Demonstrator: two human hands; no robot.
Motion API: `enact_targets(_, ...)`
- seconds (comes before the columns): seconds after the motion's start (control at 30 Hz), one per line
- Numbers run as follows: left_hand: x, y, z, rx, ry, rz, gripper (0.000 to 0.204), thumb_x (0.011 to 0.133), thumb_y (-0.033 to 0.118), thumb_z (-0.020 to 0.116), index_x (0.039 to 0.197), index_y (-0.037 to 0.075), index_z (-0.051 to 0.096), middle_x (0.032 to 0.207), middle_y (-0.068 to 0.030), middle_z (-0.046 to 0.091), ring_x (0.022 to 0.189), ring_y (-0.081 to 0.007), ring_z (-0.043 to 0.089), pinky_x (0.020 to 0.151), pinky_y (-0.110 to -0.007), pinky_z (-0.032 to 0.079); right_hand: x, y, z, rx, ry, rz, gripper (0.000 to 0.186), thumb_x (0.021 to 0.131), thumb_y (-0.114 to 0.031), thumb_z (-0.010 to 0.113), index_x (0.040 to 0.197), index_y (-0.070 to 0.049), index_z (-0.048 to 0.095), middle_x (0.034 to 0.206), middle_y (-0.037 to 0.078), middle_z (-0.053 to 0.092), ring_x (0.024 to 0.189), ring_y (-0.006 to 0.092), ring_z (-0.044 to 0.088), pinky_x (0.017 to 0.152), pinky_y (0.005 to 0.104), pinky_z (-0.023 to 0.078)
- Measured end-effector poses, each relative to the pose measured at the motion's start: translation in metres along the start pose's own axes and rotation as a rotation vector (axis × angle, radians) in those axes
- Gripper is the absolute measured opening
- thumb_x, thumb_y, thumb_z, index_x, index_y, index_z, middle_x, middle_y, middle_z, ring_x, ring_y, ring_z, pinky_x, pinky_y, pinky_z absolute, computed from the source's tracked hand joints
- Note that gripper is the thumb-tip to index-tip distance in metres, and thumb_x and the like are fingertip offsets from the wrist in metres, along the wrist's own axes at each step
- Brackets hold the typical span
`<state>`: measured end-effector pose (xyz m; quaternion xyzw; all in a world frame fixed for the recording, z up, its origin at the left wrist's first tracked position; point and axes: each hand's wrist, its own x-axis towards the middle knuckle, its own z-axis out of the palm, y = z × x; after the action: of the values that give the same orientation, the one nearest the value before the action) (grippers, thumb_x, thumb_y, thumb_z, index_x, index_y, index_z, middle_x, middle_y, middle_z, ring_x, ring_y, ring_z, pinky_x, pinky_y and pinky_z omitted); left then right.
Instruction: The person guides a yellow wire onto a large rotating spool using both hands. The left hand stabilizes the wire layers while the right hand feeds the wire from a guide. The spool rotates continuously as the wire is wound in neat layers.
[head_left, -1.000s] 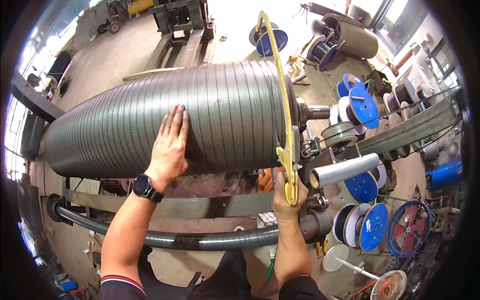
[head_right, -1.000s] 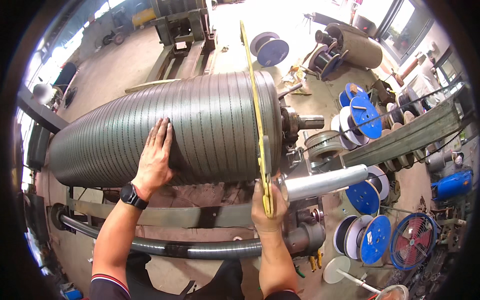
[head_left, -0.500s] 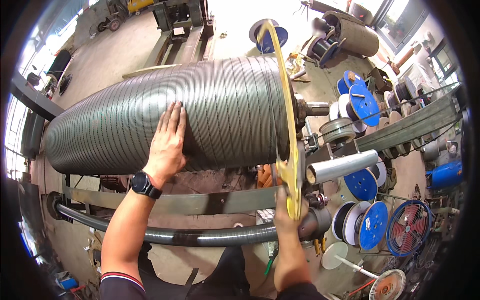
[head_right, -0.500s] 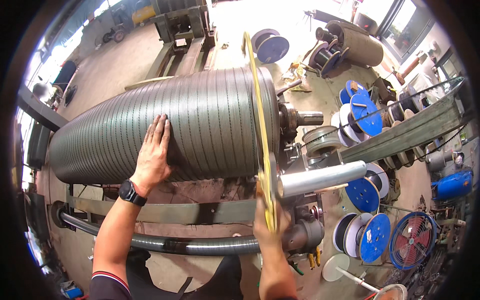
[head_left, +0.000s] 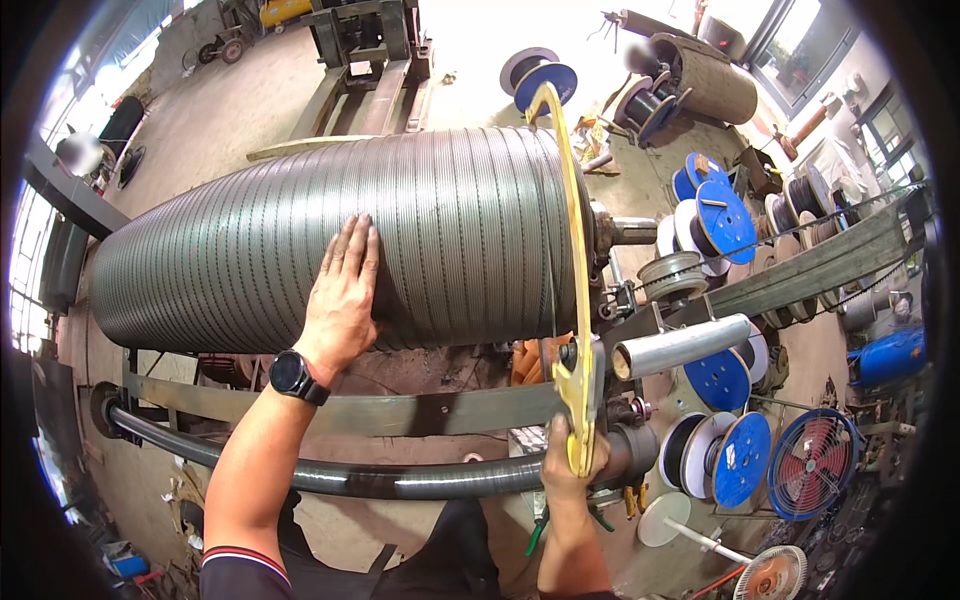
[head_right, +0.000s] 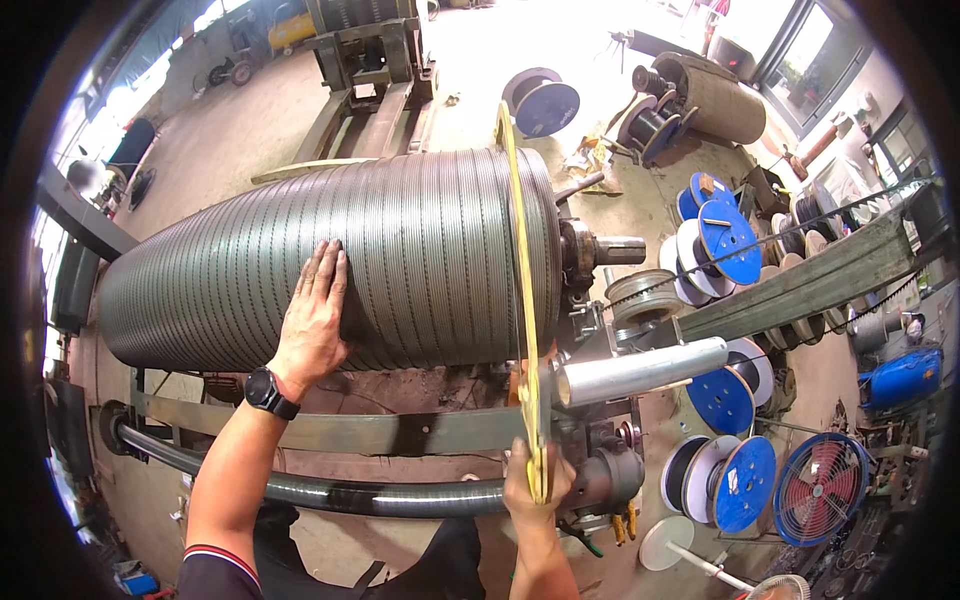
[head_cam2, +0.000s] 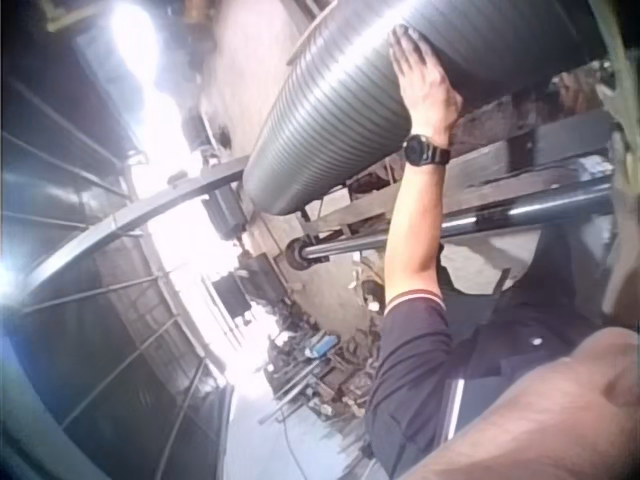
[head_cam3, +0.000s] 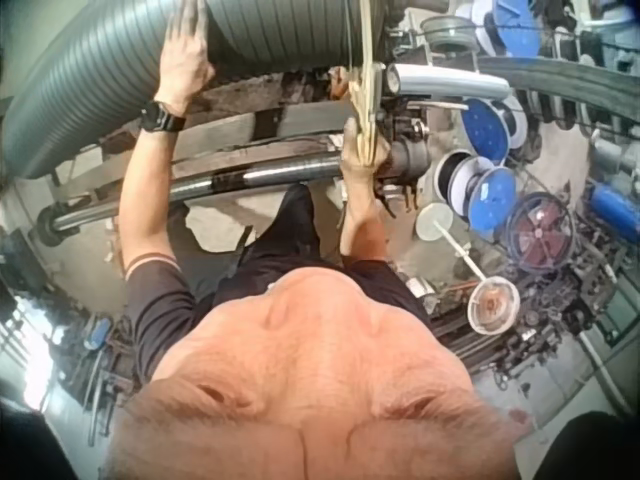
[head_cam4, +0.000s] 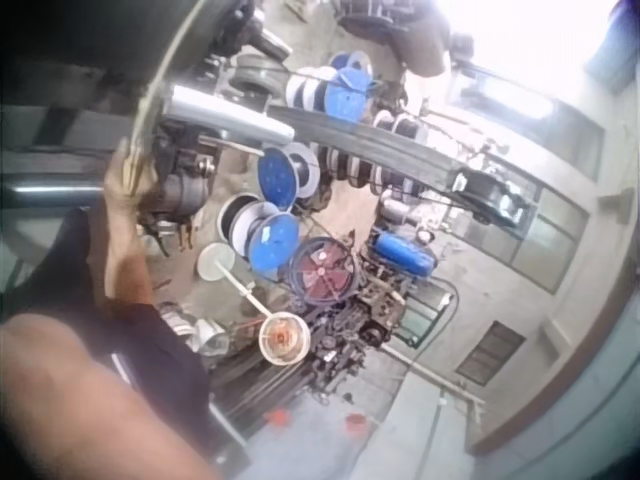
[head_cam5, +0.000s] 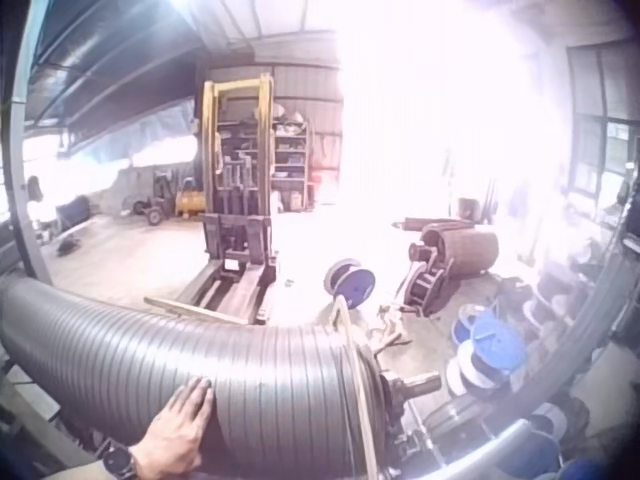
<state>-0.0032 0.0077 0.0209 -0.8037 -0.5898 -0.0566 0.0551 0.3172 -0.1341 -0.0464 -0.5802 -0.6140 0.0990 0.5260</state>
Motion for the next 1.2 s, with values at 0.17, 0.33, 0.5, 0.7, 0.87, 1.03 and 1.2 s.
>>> enact_targets(0.17,0.001,0.0,0.006,0.043,0.02,-0.005,0.119,0.063,0.013,0.091,0.16,-0.011,0.026,0.17,-0.027,0.025,0.16,-0.042,0.021,0.133,-0.049,0.02,0.061,0.013,0.035,0.07,-0.009,-0.036,0.012,0.093,0.0,0.074,0.102,0.006,0.07,0.079,0.02,0.072,0.068,0.0362,0.075,0.062,0.0404,0.058)
enact_targets(0.33,0.001,-0.004,-0.01,0.012,-0.027,-0.003,0.123,0.061,0.019,0.095,0.16,-0.011,0.027,0.169,-0.0271,0.026,0.16,-0.0415,0.022,0.132,-0.048,0.021,-0.001,-0.011,0.002,0.024,-0.006,0.059,0.012,0.09,-0.003,0.075,0.097,0.004,0.069,0.078,0.02,0.071,0.066,0.036,0.074,0.06,0.0412,0.057)
enact_targets(0.5,0.018,0.002,-0.026,0.027,-0.042,0.013,0.122,0.061,0.023,0.095,0.158,-0.011,0.029,0.168,-0.0282,0.027,0.159,-0.0423,0.023,0.132,-0.048,0.021,0.028,0.013,0.024,0.115,-0.014,0.183,0.011,0.092,-0.005,0.074,0.096,0.004,0.069,0.08,0.02,0.072,0.068,0.037,0.073,0.062,0.0422,0.057)
enact_targets(0.7,0.014,-0.007,-0.015,0.037,-0.003,0.008,0.121,0.058,0.02,0.094,0.157,-0.012,0.031,0.166,-0.0278,0.031,0.158,-0.0426,0.026,0.132,-0.049,0.021,0.0,-0.009,-0.008,0.072,-0.123,0.225,0.016,0.094,-0.006,0.072,0.106,0.005,0.071,0.084,0.021,0.075,0.073,0.0345,0.077,0.065,0.042,0.059)
enact_targets(0.87,0.019,-0.001,-0.013,0.085,0.012,-0.03,0.117,0.059,0.016,0.091,0.157,-0.012,0.032,0.165,-0.0285,0.032,0.157,-0.043,0.028,0.132,-0.049,0.022,0.041,0.008,0.025,0.153,-0.048,0.148,0.015,0.096,-0.004,0.07,0.107,0.007,0.07,0.09,0.023,0.076,0.074,0.0379,0.077,0.066,0.0429,0.059)
enact_targets(1.03,0.026,-0.001,-0.011,0.075,0.029,-0.026,0.117,0.058,0.013,0.091,0.156,-0.013,0.033,0.165,-0.029,0.033,0.157,-0.0432,0.028,0.132,-0.049,0.022,0.012,0.018,-0.002,0.026,-0.167,0.138,0.019,0.092,-0.002,0.072,0.108,0.008,0.07,0.096,0.023,0.078,0.08,0.0379,0.078,0.072,0.042,0.062)
enact_targets(1.2,0.019,-0.003,-0.002,0.097,0.02,-0.014,0.124,0.056,0.019,0.095,0.156,-0.014,0.031,0.166,-0.0298,0.029,0.158,-0.0433,0.025,0.132,-0.05,0.022,0.017,-0.002,0.003,0.011,-0.1,0.11,0.02,0.09,-0.001,0.073,0.108,0.006,0.072,0.093,0.023,0.078,0.081,0.0352,0.079,0.073,0.0389,0.061)
